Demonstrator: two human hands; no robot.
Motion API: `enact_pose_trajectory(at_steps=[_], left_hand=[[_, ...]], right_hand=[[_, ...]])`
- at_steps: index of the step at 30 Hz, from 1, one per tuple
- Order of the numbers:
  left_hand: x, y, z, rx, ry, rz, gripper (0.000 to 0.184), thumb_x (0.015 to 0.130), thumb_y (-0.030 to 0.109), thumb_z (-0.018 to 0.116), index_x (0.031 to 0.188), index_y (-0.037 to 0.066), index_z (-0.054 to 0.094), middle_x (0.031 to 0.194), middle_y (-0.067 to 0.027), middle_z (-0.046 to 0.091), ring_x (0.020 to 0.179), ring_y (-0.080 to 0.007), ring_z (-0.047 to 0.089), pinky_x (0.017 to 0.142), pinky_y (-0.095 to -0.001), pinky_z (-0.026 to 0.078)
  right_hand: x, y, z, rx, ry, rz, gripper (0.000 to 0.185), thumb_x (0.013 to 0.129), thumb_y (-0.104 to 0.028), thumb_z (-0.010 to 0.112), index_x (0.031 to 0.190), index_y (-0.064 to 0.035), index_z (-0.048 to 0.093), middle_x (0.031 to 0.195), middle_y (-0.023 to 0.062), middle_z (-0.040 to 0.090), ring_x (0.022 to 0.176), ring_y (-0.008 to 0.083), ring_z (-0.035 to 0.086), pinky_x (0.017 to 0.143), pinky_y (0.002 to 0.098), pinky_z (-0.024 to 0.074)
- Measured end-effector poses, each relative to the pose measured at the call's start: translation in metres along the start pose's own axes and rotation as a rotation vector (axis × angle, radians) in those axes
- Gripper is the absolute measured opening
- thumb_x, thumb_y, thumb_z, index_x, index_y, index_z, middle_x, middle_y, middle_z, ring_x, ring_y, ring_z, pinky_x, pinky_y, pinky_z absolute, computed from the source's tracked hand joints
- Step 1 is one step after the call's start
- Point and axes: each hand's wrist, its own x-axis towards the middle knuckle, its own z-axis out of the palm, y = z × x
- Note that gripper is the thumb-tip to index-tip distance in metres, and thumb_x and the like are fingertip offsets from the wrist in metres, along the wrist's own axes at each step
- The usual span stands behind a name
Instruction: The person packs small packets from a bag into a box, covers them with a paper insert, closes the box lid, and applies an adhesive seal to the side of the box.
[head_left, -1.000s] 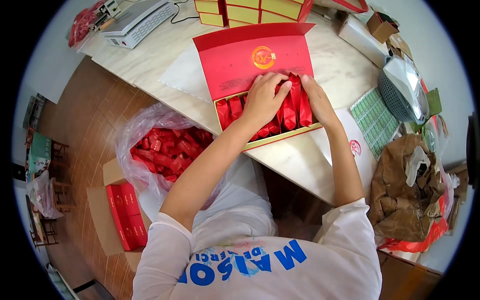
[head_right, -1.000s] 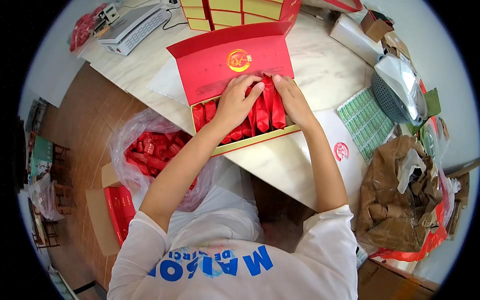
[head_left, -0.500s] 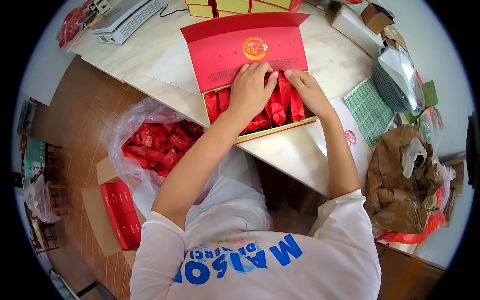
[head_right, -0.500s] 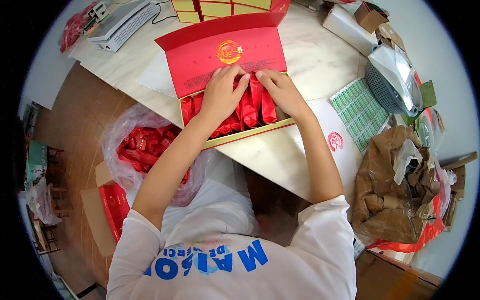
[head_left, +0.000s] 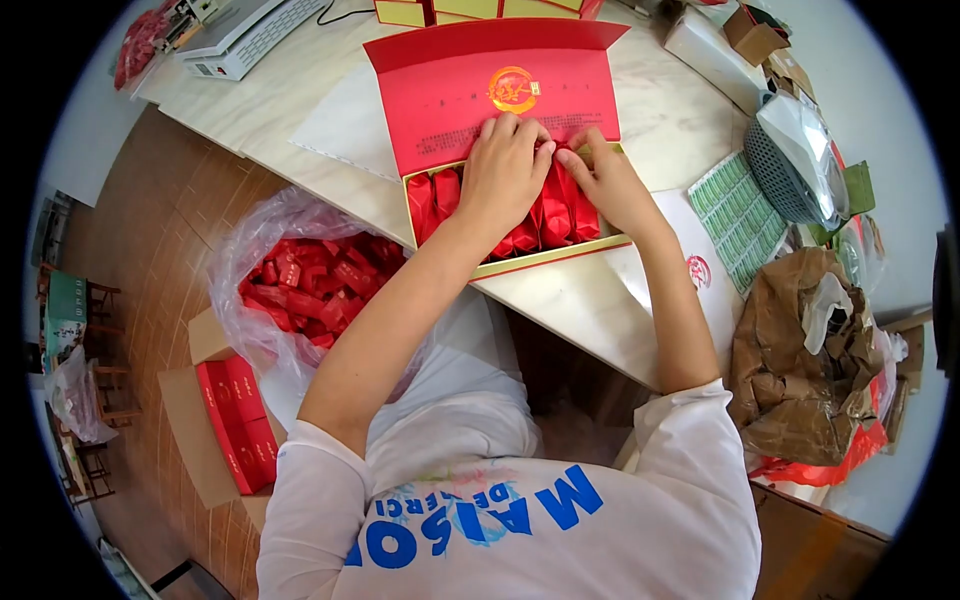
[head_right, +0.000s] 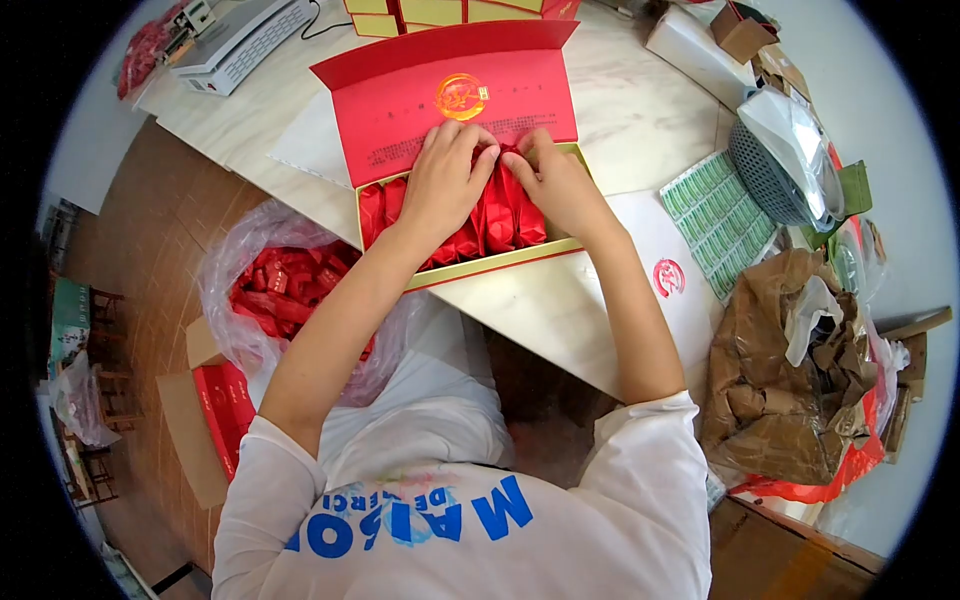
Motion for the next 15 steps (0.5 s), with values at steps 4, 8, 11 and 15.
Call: enact_pose_trajectory(at_steps=[4,8,11,15], left_hand=[[0.001,0.002,0.013,0.252,0.008,0.045,0.016,0.088,0.018,0.058,0.099,0.006,0.056,0.096,-0.0113,0.051,0.095,-0.0309,0.051,0.082,-0.0424,0.043],[0.006,0.006,0.015,0.474,-0.078,0.049,0.017,0.086,0.018,0.057,0.099,0.008,0.055,0.099,-0.0105,0.052,0.099,-0.0278,0.049,0.086,-0.0403,0.04],[0.004,-0.006,0.004,0.255,-0.033,0.043,0.019,0.091,0.02,0.05,0.105,0.007,0.053,0.102,-0.0128,0.051,0.101,-0.0305,0.048,0.09,-0.0408,0.039],[-0.016,-0.028,-0.074,-0.109,0.037,-0.1,0.026,0.098,0.023,0.042,0.115,0.004,0.05,0.113,-0.0162,0.049,0.109,-0.0306,0.047,0.097,-0.04,0.036]], right_hand=[[-0.001,0.007,0.014,-0.286,0.051,-0.197,0.025,0.093,-0.025,0.056,0.096,-0.0006,0.049,0.069,0.0225,0.062,0.069,0.04,0.062,0.059,0.0455,0.0492],[-0.003,-0.002,0.014,-0.569,0.015,-0.081,0.029,0.095,-0.031,0.051,0.095,-0.0026,0.05,0.063,0.0198,0.061,0.059,0.0377,0.062,0.054,0.047,0.0495],[-0.008,0.0,0.01,-0.667,0.155,-0.036,0.038,0.095,-0.038,0.048,0.09,-0.0012,0.053,0.062,0.0211,0.061,0.059,0.0398,0.062,0.055,0.048,0.0501],[-0.001,0.005,-0.005,-0.586,0.174,0.118,0.045,0.097,-0.039,0.044,0.082,0.0006,0.059,0.068,0.0259,0.062,0.064,0.0441,0.062,0.06,0.0516,0.0499]])
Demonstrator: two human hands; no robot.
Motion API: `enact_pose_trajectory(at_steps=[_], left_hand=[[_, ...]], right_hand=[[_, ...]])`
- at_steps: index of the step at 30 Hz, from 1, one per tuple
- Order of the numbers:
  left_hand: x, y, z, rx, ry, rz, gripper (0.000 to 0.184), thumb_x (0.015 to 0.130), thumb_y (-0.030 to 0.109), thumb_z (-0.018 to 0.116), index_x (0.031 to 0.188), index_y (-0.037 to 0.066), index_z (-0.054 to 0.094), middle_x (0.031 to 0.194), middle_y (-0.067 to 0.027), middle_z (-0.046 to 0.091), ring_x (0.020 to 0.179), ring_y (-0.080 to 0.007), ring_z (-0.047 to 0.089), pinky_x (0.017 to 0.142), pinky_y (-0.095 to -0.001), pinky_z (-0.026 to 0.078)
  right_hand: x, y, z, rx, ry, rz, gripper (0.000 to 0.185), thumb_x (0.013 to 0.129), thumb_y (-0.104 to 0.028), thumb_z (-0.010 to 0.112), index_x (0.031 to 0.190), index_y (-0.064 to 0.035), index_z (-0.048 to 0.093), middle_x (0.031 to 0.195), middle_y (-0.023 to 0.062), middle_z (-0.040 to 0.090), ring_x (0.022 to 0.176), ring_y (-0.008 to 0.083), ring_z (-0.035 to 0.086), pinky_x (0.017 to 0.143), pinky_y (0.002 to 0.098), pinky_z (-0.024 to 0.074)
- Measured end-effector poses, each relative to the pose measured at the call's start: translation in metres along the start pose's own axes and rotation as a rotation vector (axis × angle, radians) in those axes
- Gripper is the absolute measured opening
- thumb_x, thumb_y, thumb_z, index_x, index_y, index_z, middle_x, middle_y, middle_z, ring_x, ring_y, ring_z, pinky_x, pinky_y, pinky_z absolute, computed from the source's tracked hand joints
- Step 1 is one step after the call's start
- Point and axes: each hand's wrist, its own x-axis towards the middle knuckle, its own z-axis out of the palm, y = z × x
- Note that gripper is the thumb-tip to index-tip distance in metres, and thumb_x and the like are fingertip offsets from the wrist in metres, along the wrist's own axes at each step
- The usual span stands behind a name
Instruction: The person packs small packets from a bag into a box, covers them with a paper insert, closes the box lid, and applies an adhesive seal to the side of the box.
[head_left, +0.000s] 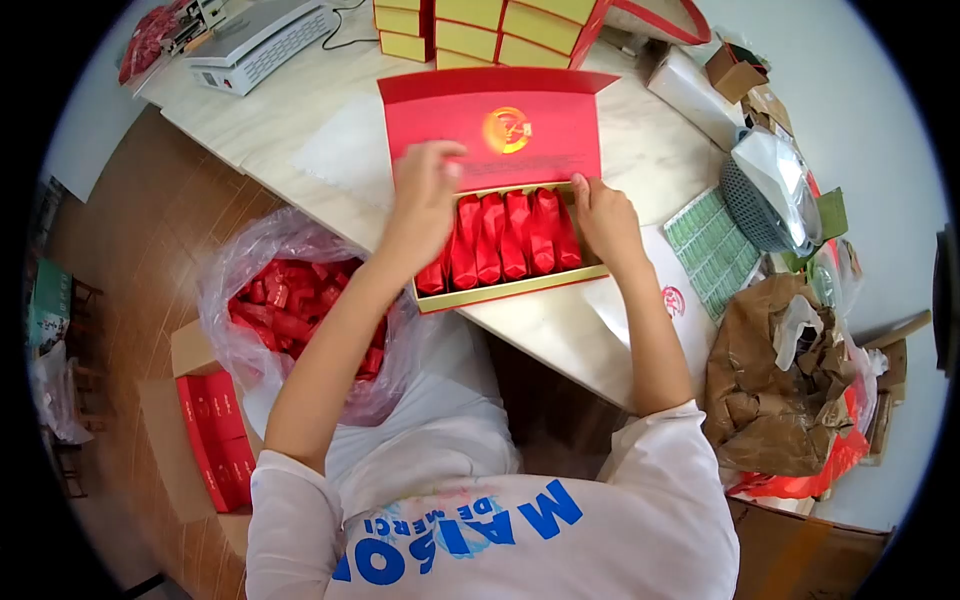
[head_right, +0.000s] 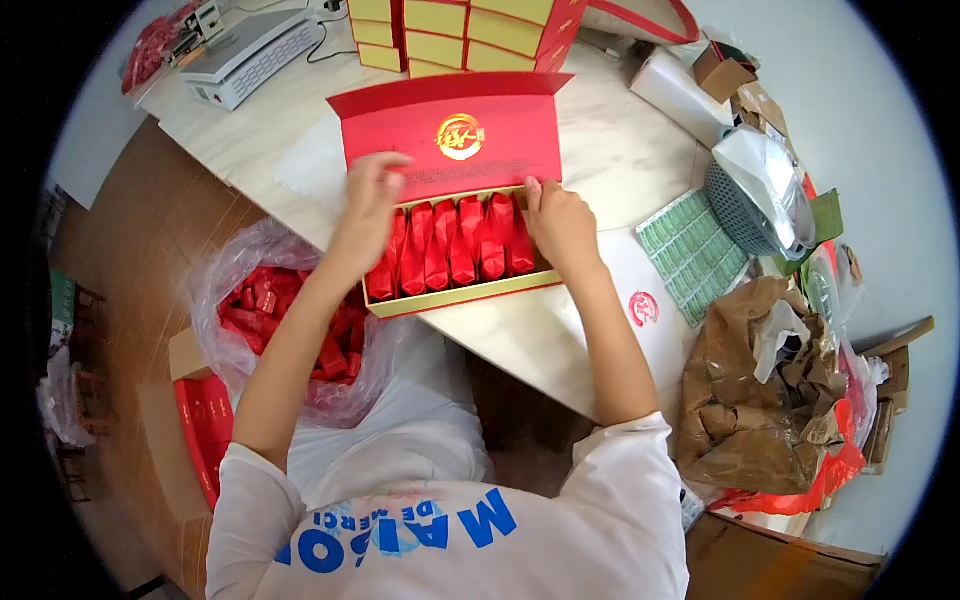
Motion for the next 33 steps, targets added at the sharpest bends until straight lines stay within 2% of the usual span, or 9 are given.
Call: enact_pose_trajectory(at_steps=[5,10,17,19,23,27,29,31,33], left_hand=[[-0.067,-0.031,-0.014,-0.393,0.117,-0.373,0.051,0.101,0.031,0.038,0.139,-0.002,0.03,0.14,-0.0222,0.035,0.133,-0.0316,0.033,0.109,-0.0392,0.028],[-0.093,-0.011,0.024,-0.487,0.038,-0.329,0.077,0.099,0.042,0.038,0.146,-0.006,0.0,0.152,-0.0257,0.005,0.142,-0.0364,0.005,0.115,-0.0431,0.008],[-0.094,-0.004,0.025,-0.447,0.029,-0.367,0.082,0.097,0.044,0.04,0.143,-0.012,0.0,0.147,-0.0369,0.006,0.14,-0.046,0.008,0.115,-0.0479,0.01],[-0.095,-0.007,0.026,-0.499,0.014,-0.362,0.08,0.099,0.047,0.034,0.146,-0.006,-0.002,0.151,-0.0292,0.002,0.142,-0.0404,0.002,0.116,-0.0446,0.006],[-0.125,-0.029,-0.011,-0.617,0.203,-0.22,0.057,0.098,0.032,0.043,0.142,0.002,0.025,0.143,-0.0203,0.028,0.137,-0.0333,0.023,0.112,-0.0421,0.019],[-0.2,-0.094,-0.049,-0.409,0.392,-0.483,0.03,0.097,0.02,0.046,0.12,0.002,0.051,0.118,-0.0134,0.054,0.113,-0.0249,0.05,0.101,-0.0353,0.036],[-0.245,-0.128,-0.053,-0.553,0.52,-0.811,0.023,0.096,0.011,0.046,0.116,0.003,0.053,0.106,-0.0129,0.059,0.101,-0.0234,0.056,0.092,-0.0342,0.043],[-0.3,-0.163,-0.049,-0.494,0.627,-0.892,0.021,0.098,0.011,0.043,0.115,0.003,0.053,0.1,-0.0102,0.062,0.093,-0.0203,0.059,0.086,-0.0313,0.046],[-0.335,-0.17,-0.063,-0.578,0.669,-1.13,0.02,0.099,0.012,0.042,0.114,0.003,0.053,0.099,-0.0089,0.063,0.091,-0.018,0.059,0.086,-0.0289,0.046]], right_hand=[[-0.006,-0.019,0.007,-0.01,-0.182,0.051,0.054,0.098,-0.045,0.038,0.086,0.0026,0.062,0.074,0.0283,0.063,0.072,0.0461,0.062,0.068,0.0528,0.0498],[-0.01,-0.052,-0.006,-0.055,-0.337,0.083,0.063,0.095,-0.055,0.036,0.096,0.0049,0.058,0.089,0.0312,0.062,0.086,0.0482,0.06,0.078,0.0537,0.0474],[-0.006,-0.053,-0.002,-0.045,-0.447,0.115,0.078,0.09,-0.067,0.033,0.123,0.0023,0.046,0.109,0.0299,0.059,0.104,0.0476,0.055,0.09,0.0527,0.0408],[-0.008,-0.051,0.003,-0.109,-0.374,0.089,0.07,0.093,-0.061,0.035,0.12,0.0018,0.049,0.108,0.0289,0.06,0.103,0.0466,0.056,0.09,0.0511,0.0415],[-0.024,-0.099,-0.011,-0.438,-0.066,-0.151,0.042,0.096,-0.032,0.051,0.12,0.0023,0.052,0.108,0.0248,0.06,0.097,0.0403,0.058,0.087,0.0448,0.0455],[-0.063,-0.199,0.003,0.51,0.091,-0.268,0.026,0.096,-0.013,0.048,0.114,0.0051,0.055,0.102,0.0137,0.062,0.093,0.0221,0.059,0.084,0.0333,0.0466],[-0.095,-0.255,0.063,0.856,0.003,-0.304,0.019,0.093,-0.01,0.053,0.105,0.0024,0.06,0.097,0.0115,0.064,0.088,0.0199,0.06,0.08,0.0304,0.0467],[-0.106,-0.302,0.126,0.631,-0.464,-0.446,0.021,0.088,-0.012,0.059,0.106,-0.001,0.06,0.092,0.0147,0.062,0.082,0.0234,0.061,0.075,0.0314,0.0472],[-0.132,-0.299,0.253,0.603,-0.846,-0.221,0.04,0.088,-0.022,0.063,0.12,0.0003,0.054,0.101,0.0155,0.063,0.095,0.0238,0.061,0.085,0.032,0.0464]])
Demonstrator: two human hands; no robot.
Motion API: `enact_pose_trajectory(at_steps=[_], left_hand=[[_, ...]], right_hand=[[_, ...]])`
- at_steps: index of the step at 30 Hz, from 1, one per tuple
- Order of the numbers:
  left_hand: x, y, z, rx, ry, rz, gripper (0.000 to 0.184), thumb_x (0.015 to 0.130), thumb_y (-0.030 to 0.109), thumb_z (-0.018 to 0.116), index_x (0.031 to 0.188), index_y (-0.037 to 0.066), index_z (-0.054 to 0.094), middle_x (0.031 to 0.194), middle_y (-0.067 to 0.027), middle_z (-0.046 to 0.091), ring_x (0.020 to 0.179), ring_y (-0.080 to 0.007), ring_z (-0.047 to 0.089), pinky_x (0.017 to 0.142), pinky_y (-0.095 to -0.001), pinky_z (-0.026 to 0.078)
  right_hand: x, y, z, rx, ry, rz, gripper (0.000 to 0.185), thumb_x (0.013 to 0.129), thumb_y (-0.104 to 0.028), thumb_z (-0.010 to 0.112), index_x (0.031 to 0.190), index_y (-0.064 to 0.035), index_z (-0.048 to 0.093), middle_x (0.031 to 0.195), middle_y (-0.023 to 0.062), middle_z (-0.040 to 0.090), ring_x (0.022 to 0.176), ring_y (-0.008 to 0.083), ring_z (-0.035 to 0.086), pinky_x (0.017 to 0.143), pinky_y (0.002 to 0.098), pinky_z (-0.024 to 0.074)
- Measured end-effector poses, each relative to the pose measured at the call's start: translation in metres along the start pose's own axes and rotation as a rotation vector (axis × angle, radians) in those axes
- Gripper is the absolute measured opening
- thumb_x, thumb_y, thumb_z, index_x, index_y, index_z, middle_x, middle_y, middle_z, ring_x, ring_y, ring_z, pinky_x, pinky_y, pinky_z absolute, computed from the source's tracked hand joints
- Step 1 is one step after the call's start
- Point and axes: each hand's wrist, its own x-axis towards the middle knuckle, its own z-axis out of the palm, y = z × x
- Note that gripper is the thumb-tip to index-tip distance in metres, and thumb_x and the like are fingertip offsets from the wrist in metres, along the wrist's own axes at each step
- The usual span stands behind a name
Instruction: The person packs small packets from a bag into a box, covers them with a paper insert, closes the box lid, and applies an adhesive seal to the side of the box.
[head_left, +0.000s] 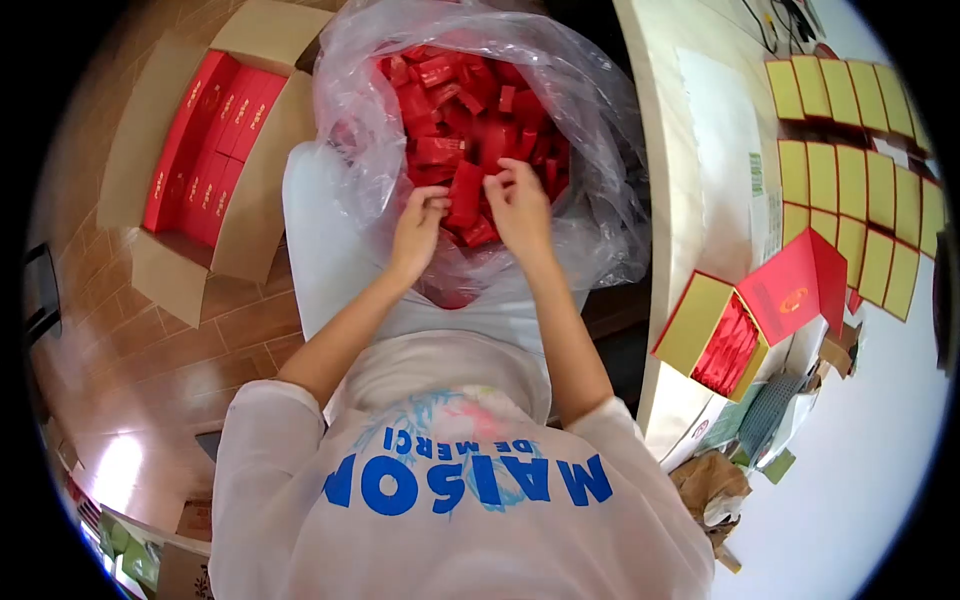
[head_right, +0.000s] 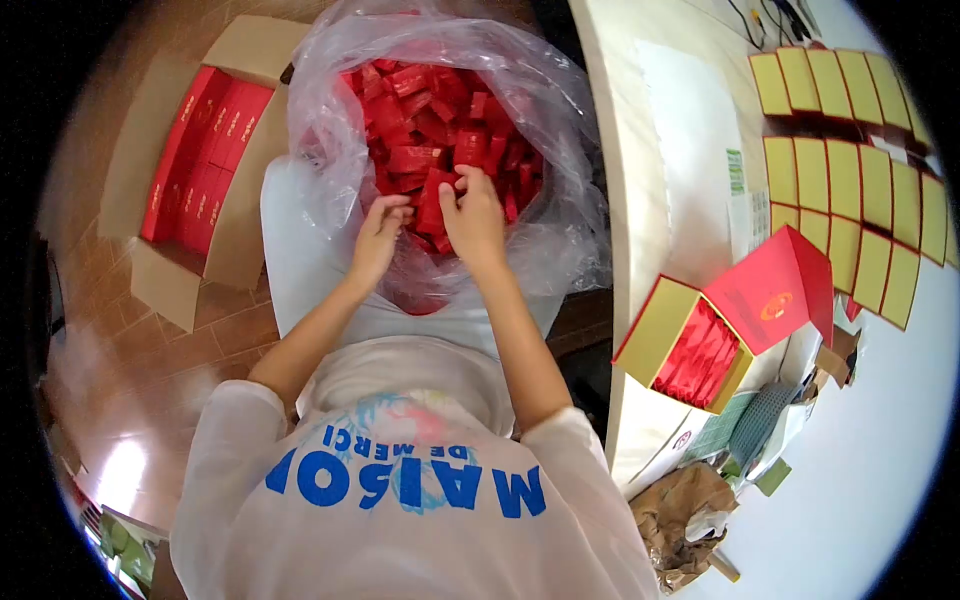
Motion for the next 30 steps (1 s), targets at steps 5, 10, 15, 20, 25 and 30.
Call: enact_pose_trajectory(at_steps=[5,10,15,20,25,30], left_hand=[[-0.011,-0.04,-0.045,-0.165,-0.168,-0.273,0.025,0.101,0.019,0.042,0.116,0.004,0.054,0.102,-0.0066,0.062,0.094,-0.0135,0.059,0.082,-0.0268,0.049],[0.004,-0.039,-0.043,-0.334,-0.261,-0.524,0.043,0.1,0.037,0.039,0.122,0.002,0.051,0.112,-0.012,0.061,0.102,-0.0199,0.06,0.09,-0.0314,0.048],[0.018,-0.025,-0.037,-0.495,-0.421,-0.832,0.072,0.093,0.064,0.033,0.126,0.002,0.048,0.122,-0.0167,0.057,0.109,-0.0264,0.059,0.097,-0.0371,0.045],[0.023,-0.027,-0.042,-1.055,-0.449,-0.727,0.078,0.089,0.072,0.029,0.128,0.007,0.046,0.122,-0.0148,0.057,0.113,-0.0271,0.055,0.1,-0.0409,0.042],[0.016,-0.005,-0.039,-0.839,-0.235,-0.522,0.046,0.094,0.037,0.056,0.129,0.01,0.045,0.12,-0.0085,0.055,0.116,-0.0212,0.05,0.098,-0.0388,0.042],[0.019,-0.018,-0.045,-0.565,-0.095,-0.413,0.033,0.089,0.022,0.065,0.115,0.01,0.05,0.099,-0.0021,0.059,0.089,-0.0119,0.055,0.077,-0.0287,0.045]], right_hand=[[0.05,0.117,0.101,-0.122,-0.101,0.362,0.085,0.071,-0.036,0.079,0.132,0.0042,0.035,0.128,0.0265,0.049,0.12,0.0361,0.049,0.101,0.0368,0.0391],[0.046,0.103,0.087,0.058,-0.082,0.269,0.077,0.067,-0.035,0.082,0.12,0.0032,0.042,0.114,0.0238,0.058,0.105,0.0336,0.058,0.091,0.0379,0.045],[0.014,0.043,0.054,0.065,0.042,-0.025,0.021,0.084,-0.015,0.067,0.088,0.0021,0.055,0.088,0.0179,0.061,0.08,0.0301,0.061,0.069,0.0379,0.0469],[-0.035,0.015,0.048,-0.145,-0.15,-0.589,0.018,0.076,-0.006,0.064,0.093,-0.0007,0.058,0.104,0.0143,0.059,0.097,0.0327,0.055,0.084,0.0412,0.0443],[-0.037,0.014,0.049,-0.355,-0.284,-0.681,0.031,0.069,-0.009,0.064,0.098,-0.0036,0.058,0.116,0.0132,0.054,0.11,0.0343,0.049,0.096,0.0454,0.037],[-0.014,0.013,0.05,-0.227,-0.351,-0.737,0.038,0.067,-0.006,0.061,0.105,-0.0036,0.057,0.108,0.0147,0.055,0.105,0.0319,0.051,0.093,0.0457,0.0396]])
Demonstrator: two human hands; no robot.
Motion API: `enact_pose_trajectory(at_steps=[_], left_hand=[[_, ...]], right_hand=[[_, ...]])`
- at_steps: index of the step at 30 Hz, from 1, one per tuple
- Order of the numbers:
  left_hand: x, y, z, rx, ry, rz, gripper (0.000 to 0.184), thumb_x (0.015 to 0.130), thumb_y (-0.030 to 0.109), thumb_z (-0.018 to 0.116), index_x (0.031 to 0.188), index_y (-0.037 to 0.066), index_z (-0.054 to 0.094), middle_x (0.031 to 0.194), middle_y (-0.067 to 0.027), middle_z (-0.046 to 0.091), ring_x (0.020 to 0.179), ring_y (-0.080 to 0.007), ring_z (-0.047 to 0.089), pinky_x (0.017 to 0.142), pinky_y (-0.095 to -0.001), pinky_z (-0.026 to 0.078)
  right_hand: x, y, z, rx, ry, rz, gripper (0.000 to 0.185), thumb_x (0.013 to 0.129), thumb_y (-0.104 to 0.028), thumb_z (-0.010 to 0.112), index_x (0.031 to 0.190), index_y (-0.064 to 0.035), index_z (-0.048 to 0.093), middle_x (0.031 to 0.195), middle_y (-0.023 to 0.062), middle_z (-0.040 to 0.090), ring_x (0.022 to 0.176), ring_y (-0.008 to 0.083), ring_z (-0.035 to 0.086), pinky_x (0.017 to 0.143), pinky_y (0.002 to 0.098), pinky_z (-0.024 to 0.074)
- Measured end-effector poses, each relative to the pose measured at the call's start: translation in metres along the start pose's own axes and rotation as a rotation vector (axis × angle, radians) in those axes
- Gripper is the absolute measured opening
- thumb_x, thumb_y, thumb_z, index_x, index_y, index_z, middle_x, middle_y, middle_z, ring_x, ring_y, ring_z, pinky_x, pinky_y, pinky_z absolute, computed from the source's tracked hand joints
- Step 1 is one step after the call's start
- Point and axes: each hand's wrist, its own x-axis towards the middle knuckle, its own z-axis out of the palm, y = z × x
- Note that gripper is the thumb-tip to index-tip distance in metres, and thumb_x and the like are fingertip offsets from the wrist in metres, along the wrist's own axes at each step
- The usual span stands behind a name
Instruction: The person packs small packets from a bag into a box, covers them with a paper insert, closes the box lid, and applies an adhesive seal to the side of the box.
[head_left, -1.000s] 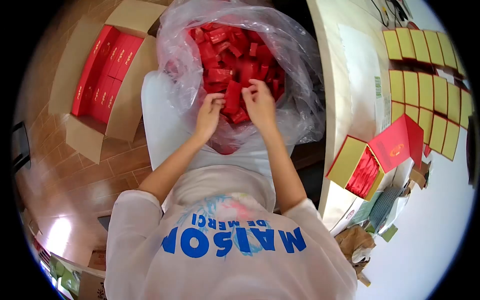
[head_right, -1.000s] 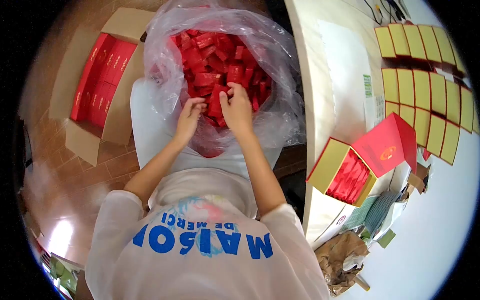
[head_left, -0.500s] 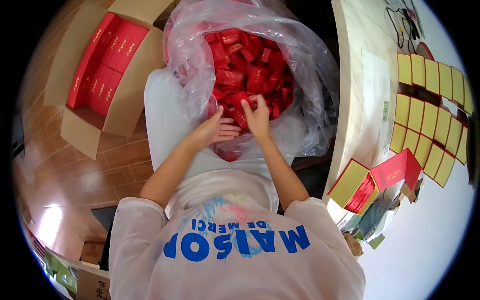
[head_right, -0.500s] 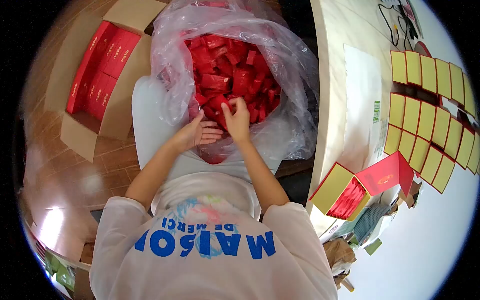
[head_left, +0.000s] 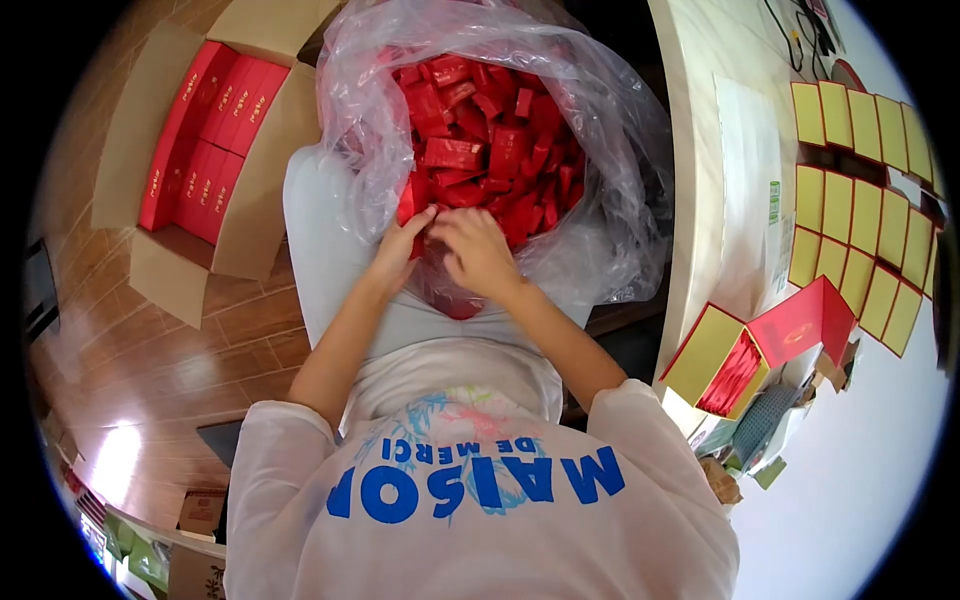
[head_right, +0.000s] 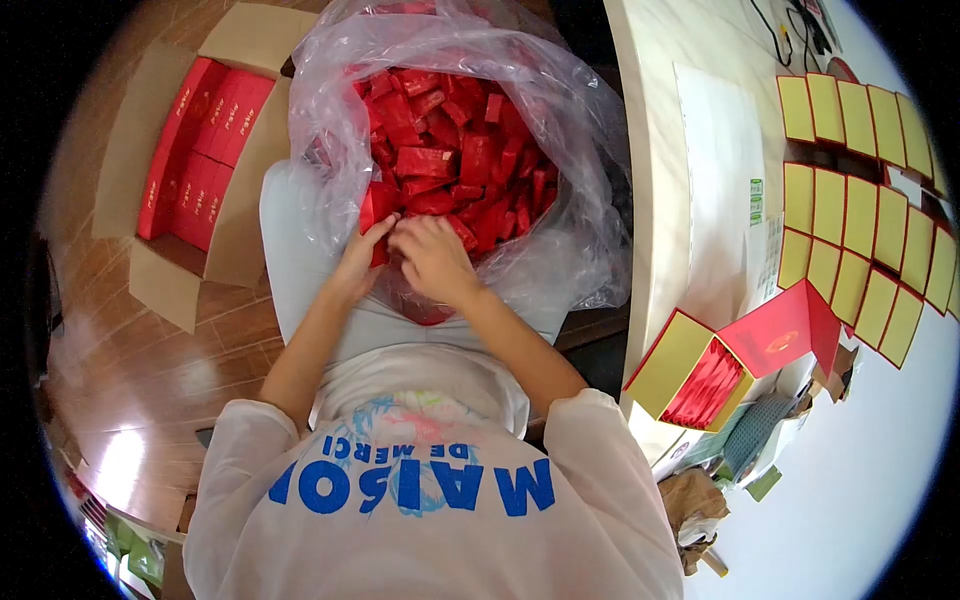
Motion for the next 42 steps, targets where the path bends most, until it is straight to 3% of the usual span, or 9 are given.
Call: enact_pose_trajectory(at_steps=[5,8,15,21,24,33,36,38,42], left_hand=[[-0.003,-0.001,0.009,0.064,0.057,0.021,0.027,0.088,0.02,0.064,0.109,0.008,0.052,0.09,0.0,0.056,0.068,-0.0069,0.046,0.054,-0.0236,0.037],[-0.006,0.001,0.008,-0.042,0.08,0.059,0.025,0.088,0.018,0.063,0.108,0.007,0.053,0.089,-0.001,0.056,0.07,-0.0085,0.049,0.052,-0.0253,0.038],[0.002,-0.008,0.0,0.073,0.149,0.102,0.042,0.089,0.025,0.063,0.121,0.005,0.047,0.105,-0.0061,0.058,0.089,-0.0144,0.058,0.076,-0.0292,0.049],[0.006,-0.017,0.01,0.406,0.142,0.345,0.057,0.09,0.036,0.062,0.132,0.005,0.039,0.115,-0.0067,0.056,0.104,-0.0167,0.056,0.096,-0.0346,0.043],[-0.002,-0.005,0.014,0.031,0.018,-0.16,0.058,0.093,0.039,0.058,0.137,0.008,0.036,0.123,-0.0069,0.053,0.112,-0.0175,0.054,0.098,-0.0363,0.043],[-0.002,-0.004,0.013,-0.004,-0.056,-0.227,0.049,0.091,0.03,0.062,0.129,0.012,0.037,0.112,-0.007,0.056,0.096,-0.0199,0.06,0.085,-0.0374,0.052],[0.003,-0.01,0.008,-0.018,-0.073,-0.177,0.047,0.09,0.03,0.064,0.124,0.012,0.038,0.106,-0.0061,0.055,0.089,-0.0188,0.06,0.078,-0.0364,0.054],[0.002,-0.008,0.014,-0.015,-0.064,-0.184,0.047,0.089,0.03,0.065,0.124,0.012,0.039,0.105,-0.0054,0.055,0.088,-0.0185,0.06,0.077,-0.0362,0.054],[0.0,-0.002,0.016,-0.037,-0.065,-0.221,0.043,0.088,0.029,0.066,0.121,0.012,0.044,0.105,-0.0037,0.056,0.087,-0.018,0.059,0.075,-0.0371,0.055]], right_hand=[[0.031,0.057,0.045,0.046,0.387,0.458,0.024,0.079,-0.012,0.063,0.101,-0.0043,0.06,0.109,0.0155,0.058,0.102,0.0361,0.054,0.087,0.0432,0.043],[0.037,0.078,0.062,0.26,0.07,0.558,0.017,0.086,-0.017,0.062,0.096,-0.0035,0.06,0.102,0.0186,0.062,0.096,0.0372,0.058,0.081,0.0439,0.0459],[0.019,0.089,0.0,0.603,0.57,0.742,0.017,0.091,-0.016,0.057,0.097,-0.0003,0.058,0.075,0.0142,0.065,0.074,0.0238,0.065,0.067,0.0364,0.0494],[0.005,0.066,-0.027,0.458,0.152,0.691,0.015,0.088,-0.013,0.06,0.095,0.0003,0.062,0.073,0.0129,0.065,0.07,0.023,0.065,0.063,0.0352,0.0502],[0.008,0.054,-0.008,0.958,0.059,0.677,0.015,0.091,-0.015,0.061,0.1,-0.0025,0.058,0.084,0.0042,0.062,0.073,0.0107,0.059,0.065,0.025,0.0481],[-0.016,0.052,0.02,-0.371,0.332,0.684,0.035,0.079,-0.018,0.068,0.108,-0.0035,0.055,0.105,0.0163,0.056,0.097,0.0349,0.054,0.082,0.0453,0.0447],[-0.053,0.082,0.016,-0.476,0.264,0.817,0.035,0.082,-0.02,0.066,0.11,-0.0027,0.055,0.103,0.0196,0.059,0.093,0.0357,0.058,0.079,0.0456,0.0471],[-0.079,0.111,0.023,-0.339,-0.188,1.109,0.026,0.084,-0.02,0.063,0.102,-0.0016,0.058,0.089,0.0193,0.065,0.084,0.037,0.063,0.073,0.0467,0.0493],[-0.087,0.104,0.02,-0.018,0.194,1.01,0.022,0.085,-0.021,0.062,0.093,-0.0014,0.058,0.078,0.0188,0.067,0.077,0.0397,0.065,0.071,0.0477,0.0504]])
